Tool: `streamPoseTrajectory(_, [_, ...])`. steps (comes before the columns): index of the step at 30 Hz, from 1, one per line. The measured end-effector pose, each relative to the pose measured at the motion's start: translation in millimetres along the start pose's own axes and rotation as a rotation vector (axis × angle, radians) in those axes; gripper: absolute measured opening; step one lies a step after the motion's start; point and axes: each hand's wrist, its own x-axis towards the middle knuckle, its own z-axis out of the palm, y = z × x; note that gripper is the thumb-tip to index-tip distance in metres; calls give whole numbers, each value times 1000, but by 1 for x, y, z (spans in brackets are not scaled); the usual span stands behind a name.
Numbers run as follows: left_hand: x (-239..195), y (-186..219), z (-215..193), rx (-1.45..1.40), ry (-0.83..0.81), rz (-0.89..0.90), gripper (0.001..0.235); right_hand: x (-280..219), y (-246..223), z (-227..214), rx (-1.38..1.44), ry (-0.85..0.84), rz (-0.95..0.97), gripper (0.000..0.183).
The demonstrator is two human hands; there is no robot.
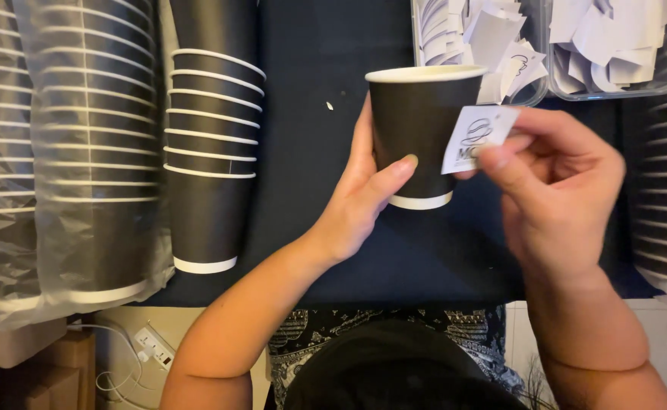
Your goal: Applying adhesive labels to black paper coffee cups one by one.
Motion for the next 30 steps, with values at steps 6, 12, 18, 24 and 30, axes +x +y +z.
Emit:
streamPoseTrajectory(6, [0,-3,-1,83,83,29,92,-5,-14,16,8,-67,100,65])
streamPoseTrajectory(12, [0,-10,1,88,144,24,97,-6,-7,17,92,-43,108,63])
streamPoseTrajectory(18, [-2,-16,3,95,148,15,101,-5,-7,19,91,-15,131,61])
streamPoseTrajectory(24, [-2,-16,5,96,162,25,102,-6,-8,21,81,-20,140,59])
streamPoseTrajectory(30, [-2,-16,6,94,169,25,98,-6,-8,21,57,-34,140,57])
